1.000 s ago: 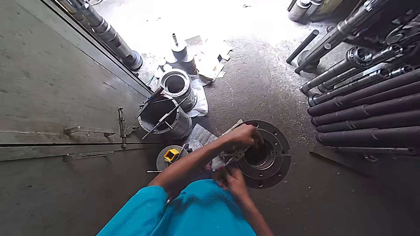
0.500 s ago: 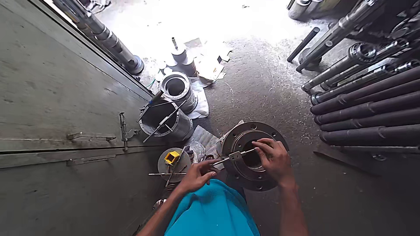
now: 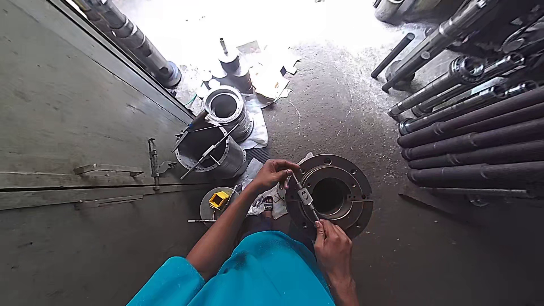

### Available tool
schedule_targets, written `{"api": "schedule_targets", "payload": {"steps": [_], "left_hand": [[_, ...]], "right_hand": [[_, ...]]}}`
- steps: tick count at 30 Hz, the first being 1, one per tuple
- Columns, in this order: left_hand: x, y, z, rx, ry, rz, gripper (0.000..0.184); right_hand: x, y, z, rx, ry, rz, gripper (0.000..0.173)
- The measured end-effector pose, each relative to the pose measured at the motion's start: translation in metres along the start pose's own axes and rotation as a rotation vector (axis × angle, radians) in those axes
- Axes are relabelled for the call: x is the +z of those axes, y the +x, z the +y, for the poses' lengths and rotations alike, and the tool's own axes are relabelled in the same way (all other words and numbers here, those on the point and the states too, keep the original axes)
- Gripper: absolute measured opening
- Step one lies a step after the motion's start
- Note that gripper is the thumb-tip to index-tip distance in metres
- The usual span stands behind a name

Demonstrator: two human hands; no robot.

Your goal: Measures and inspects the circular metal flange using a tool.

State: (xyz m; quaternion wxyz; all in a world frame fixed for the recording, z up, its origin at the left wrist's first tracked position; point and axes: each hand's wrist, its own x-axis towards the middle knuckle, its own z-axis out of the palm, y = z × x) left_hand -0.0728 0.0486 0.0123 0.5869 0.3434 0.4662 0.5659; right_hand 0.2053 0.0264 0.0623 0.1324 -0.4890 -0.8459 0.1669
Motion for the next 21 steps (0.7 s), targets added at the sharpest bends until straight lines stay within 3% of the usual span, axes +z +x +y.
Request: {"api": "schedule_targets", "payload": {"steps": [3, 5, 9, 11, 14, 16, 18, 21], "left_hand": [[-0.003, -0.038, -0.001, 0.016, 0.172, 0.102, 0.019], [0.007, -0.076, -0.010, 0.087, 0.325, 0.203, 0.019], [0.057, -0.137, -0.030, 0.025, 0.195, 0.299, 0.022], [0.070, -0.137, -0.031, 0.009, 0.130, 0.403, 0.021], [0.055, -0.102, -0.015, -0.003, 0.115, 0.509, 0.019], [0.042, -0.058, 0.005, -0.080, 0.141, 0.458, 0.020], [0.037, -0.005, 0.018, -0.114, 0.254, 0.268, 0.023], [0.058, 0.054, 0.042, -0.101, 0.585, -0.157, 0.022]], "right_hand": [[-0.020, 0.031, 0.029, -0.042, 0.034, -0.183, 0.035], [-0.025, 0.063, 0.044, -0.084, 0.044, -0.200, 0.031], [-0.013, 0.123, 0.050, -0.212, 0.085, -0.199, 0.027], [-0.020, 0.132, 0.050, -0.225, 0.064, -0.284, 0.027], [-0.043, 0.110, 0.058, -0.122, 0.099, -0.465, 0.031], [-0.048, 0.086, 0.054, -0.012, 0.245, -0.685, 0.033], [-0.033, 0.062, 0.037, 0.088, 0.536, -0.881, 0.033], [0.004, 0.033, -0.013, 0.330, 1.019, -0.841, 0.030]]}}
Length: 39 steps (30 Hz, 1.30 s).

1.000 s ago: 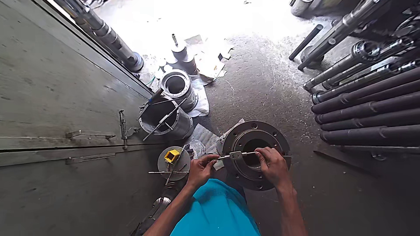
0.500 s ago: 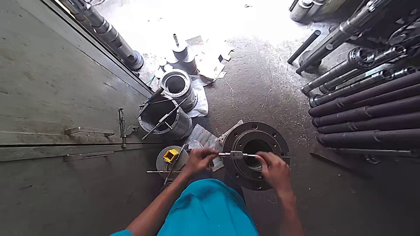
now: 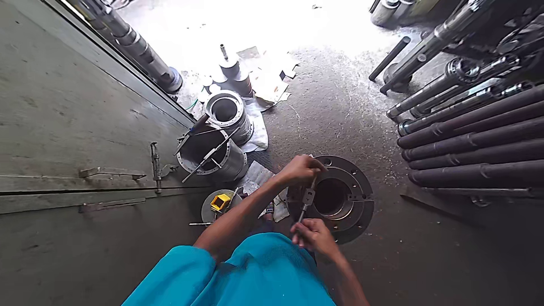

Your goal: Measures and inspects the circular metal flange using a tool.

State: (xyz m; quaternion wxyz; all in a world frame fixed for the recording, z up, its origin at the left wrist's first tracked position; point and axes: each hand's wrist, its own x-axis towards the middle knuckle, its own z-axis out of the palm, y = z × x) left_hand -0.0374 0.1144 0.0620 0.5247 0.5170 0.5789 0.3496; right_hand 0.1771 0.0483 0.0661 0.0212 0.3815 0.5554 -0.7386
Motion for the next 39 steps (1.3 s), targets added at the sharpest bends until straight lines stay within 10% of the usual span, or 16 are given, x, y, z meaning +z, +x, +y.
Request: {"api": "schedule_targets", "payload": {"steps": [6, 15, 24, 32, 39], "left_hand": [[0.031, 0.039, 0.021, 0.168, 0.383, -0.440, 0.025], [0.038, 0.010, 0.002, 0.044, 0.230, 0.047, 0.015], [0.020, -0.080, -0.034, -0.186, -0.393, 0.632, 0.008], [0.088, -0.168, -0.038, -0.197, -0.613, 0.681, 0.013], [0.005, -0.067, -0.035, -0.068, -0.263, 0.470, 0.018]], "right_hand": [[0.054, 0.035, -0.012, 0.029, 0.319, 0.185, 0.030], [0.019, 0.026, -0.003, 0.053, 0.400, 0.008, 0.029], [-0.062, -0.016, -0.018, 0.097, -0.607, 0.384, 0.026], [-0.095, 0.039, -0.046, -0.253, -0.804, 0.479, 0.026], [-0.074, -0.016, -0.019, 0.094, -0.438, -0.033, 0.031]]}}
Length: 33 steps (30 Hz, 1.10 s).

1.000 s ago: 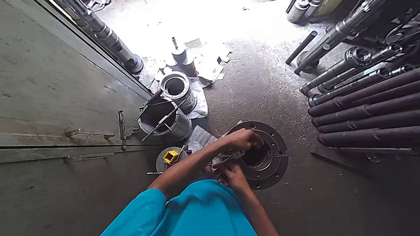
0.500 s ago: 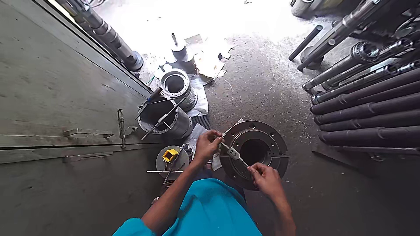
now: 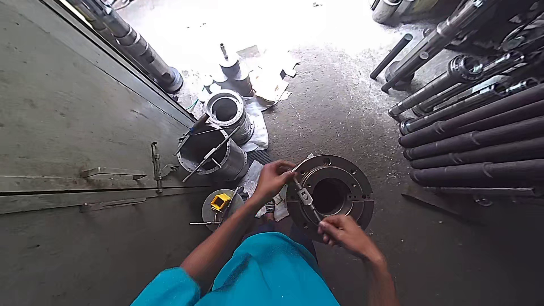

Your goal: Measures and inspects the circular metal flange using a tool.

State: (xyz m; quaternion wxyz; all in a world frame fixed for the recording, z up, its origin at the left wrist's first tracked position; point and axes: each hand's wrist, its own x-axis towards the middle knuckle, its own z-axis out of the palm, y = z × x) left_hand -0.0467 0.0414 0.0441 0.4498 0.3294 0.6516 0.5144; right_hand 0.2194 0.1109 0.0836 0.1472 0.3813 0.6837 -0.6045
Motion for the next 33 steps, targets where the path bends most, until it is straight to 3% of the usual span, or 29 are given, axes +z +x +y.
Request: {"api": "schedule_targets", "payload": {"steps": [1, 3, 6, 7, 8, 9, 11, 13, 14, 16, 17, 19, 21, 22, 24, 27, 30, 33], "left_hand": [[0.007, 0.022, 0.011, 0.035, 0.103, -0.137, 0.020], [0.036, 0.054, 0.028, 0.166, 0.349, -0.421, 0.018], [0.095, 0.063, 0.052, 0.328, 0.769, -0.787, 0.014], [0.108, 0.052, 0.064, 0.311, 0.856, -0.882, 0.013], [0.115, 0.043, 0.077, 0.258, 0.915, -0.972, 0.016], [0.119, 0.035, 0.085, 0.192, 0.943, -1.047, 0.022], [0.123, 0.024, 0.087, 0.162, 0.957, -1.176, 0.027], [0.113, 0.025, 0.084, 0.271, 0.918, -1.226, 0.022], [0.103, 0.024, 0.082, 0.331, 0.871, -1.200, 0.023], [0.068, 0.022, 0.075, 0.442, 0.721, -0.989, 0.027], [0.045, 0.021, 0.066, 0.463, 0.664, -0.841, 0.027], [-0.004, 0.011, 0.044, 0.454, 0.602, -0.580, 0.021], [-0.041, -0.012, 0.019, 0.367, 0.597, -0.430, 0.023], [-0.048, -0.029, 0.008, 0.318, 0.589, -0.365, 0.027], [-0.038, -0.066, -0.015, 0.307, 0.560, -0.187, 0.030], [0.001, -0.106, -0.034, 0.311, 0.478, 0.095, 0.026], [0.016, -0.115, -0.039, 0.254, 0.347, 0.195, 0.024], [0.009, -0.088, -0.031, 0.097, 0.032, 0.175, 0.020]], "right_hand": [[0.020, 0.003, -0.002, -0.001, 0.160, -0.077, 0.032], [0.068, 0.018, -0.017, -0.018, 0.490, -0.060, 0.033], [0.128, 0.052, -0.059, -0.033, 0.921, 0.309, 0.023], [0.142, 0.062, -0.073, -0.042, 0.972, 0.463, 0.013], [0.152, 0.071, -0.079, -0.091, 0.965, 0.542, 0.015], [0.158, 0.079, -0.077, -0.172, 0.884, 0.562, 0.033], [0.160, 0.091, -0.076, -0.254, 0.778, 0.477, 0.041], [0.148, 0.089, -0.081, -0.274, 0.712, 0.397, 0.039], [0.137, 0.078, -0.083, -0.226, 0.589, 0.347, 0.034], [0.102, 0.050, -0.083, -0.179, 0.321, 0.171, 0.019], [0.092, 0.039, -0.067, -0.351, 0.208, 0.210, 0.019], [0.070, 0.018, -0.028, -0.619, -0.107, 0.578, 0.021], [0.034, 0.003, 0.000, -0.566, -0.415, 0.829, 0.026], [0.015, 0.002, 0.011, -0.500, -0.516, 0.849, 0.029], [-0.016, 0.015, 0.025, -0.433, -0.624, 0.809, 0.030], [-0.042, 0.050, 0.018, -0.517, -0.627, 0.774, 0.025], [-0.050, 0.063, 0.004, -0.523, -0.650, 0.658, 0.024], [-0.042, 0.033, 0.004, -0.338, -0.650, 0.535, 0.033]]}}
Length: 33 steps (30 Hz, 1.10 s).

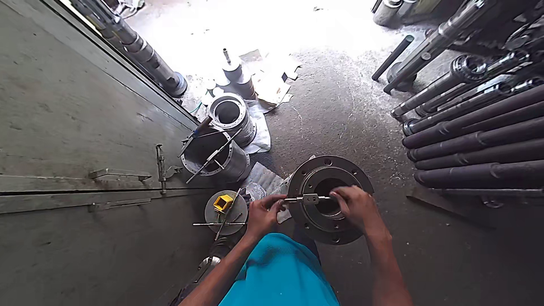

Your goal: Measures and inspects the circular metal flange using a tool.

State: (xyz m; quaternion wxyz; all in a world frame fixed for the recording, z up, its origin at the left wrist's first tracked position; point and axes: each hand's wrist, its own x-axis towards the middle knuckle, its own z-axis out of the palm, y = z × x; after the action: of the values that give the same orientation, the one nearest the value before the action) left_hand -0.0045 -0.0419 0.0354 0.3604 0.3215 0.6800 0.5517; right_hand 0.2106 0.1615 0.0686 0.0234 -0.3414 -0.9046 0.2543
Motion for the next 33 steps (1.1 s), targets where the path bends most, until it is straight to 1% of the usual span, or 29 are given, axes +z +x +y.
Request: {"api": "schedule_targets", "payload": {"steps": [2, 4, 5, 7, 8, 10, 12, 13, 15, 17, 20, 22, 23, 24, 26, 28, 29, 30, 31, 32, 33], "left_hand": [[0.000, 0.030, 0.009, -0.139, -0.188, -0.046, 0.018], [0.003, 0.057, 0.020, -0.246, -0.206, -0.088, 0.016], [0.005, 0.068, 0.023, -0.265, -0.191, -0.130, 0.016], [0.012, 0.087, 0.024, -0.225, -0.170, -0.243, 0.020], [0.019, 0.096, 0.023, -0.190, -0.161, -0.301, 0.022], [0.030, 0.112, 0.025, -0.119, -0.112, -0.439, 0.025], [0.034, 0.122, 0.030, -0.080, -0.062, -0.531, 0.025], [0.030, 0.124, 0.031, -0.066, -0.029, -0.541, 0.024], [0.014, 0.117, 0.027, -0.058, 0.026, -0.467, 0.022], [-0.007, 0.097, 0.020, -0.050, 0.115, -0.358, 0.019], [-0.023, 0.040, 0.005, 0.018, 0.173, -0.217, 0.021], [-0.017, 0.000, -0.006, 0.117, 0.184, -0.117, 0.021], [-0.012, -0.013, -0.009, 0.130, 0.184, -0.078, 0.021], [-0.007, -0.020, -0.010, 0.119, 0.164, -0.050, 0.021], [-0.002, -0.015, -0.007, 0.040, 0.048, -0.011, 0.019], [-0.001, 0.015, 0.006, -0.112, -0.089, -0.015, 0.019], [0.002, 0.035, 0.013, -0.161, -0.100, -0.045, 0.020], [0.006, 0.058, 0.019, -0.174, -0.076, -0.101, 0.021], [0.014, 0.081, 0.024, -0.143, -0.015, -0.187, 0.021], [0.024, 0.103, 0.030, -0.072, 0.076, -0.300, 0.020], [0.036, 0.120, 0.037, 0.017, 0.177, -0.441, 0.018]], "right_hand": [[0.005, -0.034, -0.010, 0.100, 0.056, -0.043, 0.035], [0.023, -0.065, -0.033, 0.208, 0.102, -0.030, 0.034], [0.033, -0.074, -0.053, 0.292, 0.113, -0.019, 0.031], [0.049, -0.082, -0.091, 0.445, 0.106, -0.004, 0.028], [0.053, -0.081, -0.107, 0.467, 0.086, 0.005, 0.030], [0.061, -0.080, -0.128, 0.453, 0.036, -0.012, 0.035], [0.063, -0.081, -0.129, 0.431, 0.050, -0.046, 0.034], [0.060, -0.080, -0.121, 0.421, 0.074, -0.067, 0.033], [0.041, -0.076, -0.101, 0.427, 0.105, -0.143, 0.030], [0.021, -0.067, -0.076, 0.434, 0.062, -0.142, 0.028], [0.007, -0.038, -0.038, 0.350, 0.030, 0.019, 0.027], [0.005, -0.011, -0.025, 0.272, 0.038, 0.086, 0.024], [0.004, 0.000, -0.024, 0.243, 0.018, 0.086, 0.024], [0.002, 0.007, -0.024, 0.229, -0.011, 0.067, 0.023], [-0.009, 0.003, -0.026, 0.254, -0.062, -0.036, 0.024], [-0.019, -0.014, -0.026, 0.296, -0.029, -0.204, 0.028], [-0.018, -0.025, -0.027, 0.302, 0.044, -0.302, 0.029], [-0.012, -0.034, -0.033, 0.306, 0.152, -0.403, 0.029], [-0.002, -0.041, -0.042, 0.306, 0.282, -0.490, 0.030], [0.013, -0.045, -0.056, 0.307, 0.427, -0.540, 0.030], [0.031, -0.047, -0.073, 0.325, 0.587, -0.531, 0.030]]}}
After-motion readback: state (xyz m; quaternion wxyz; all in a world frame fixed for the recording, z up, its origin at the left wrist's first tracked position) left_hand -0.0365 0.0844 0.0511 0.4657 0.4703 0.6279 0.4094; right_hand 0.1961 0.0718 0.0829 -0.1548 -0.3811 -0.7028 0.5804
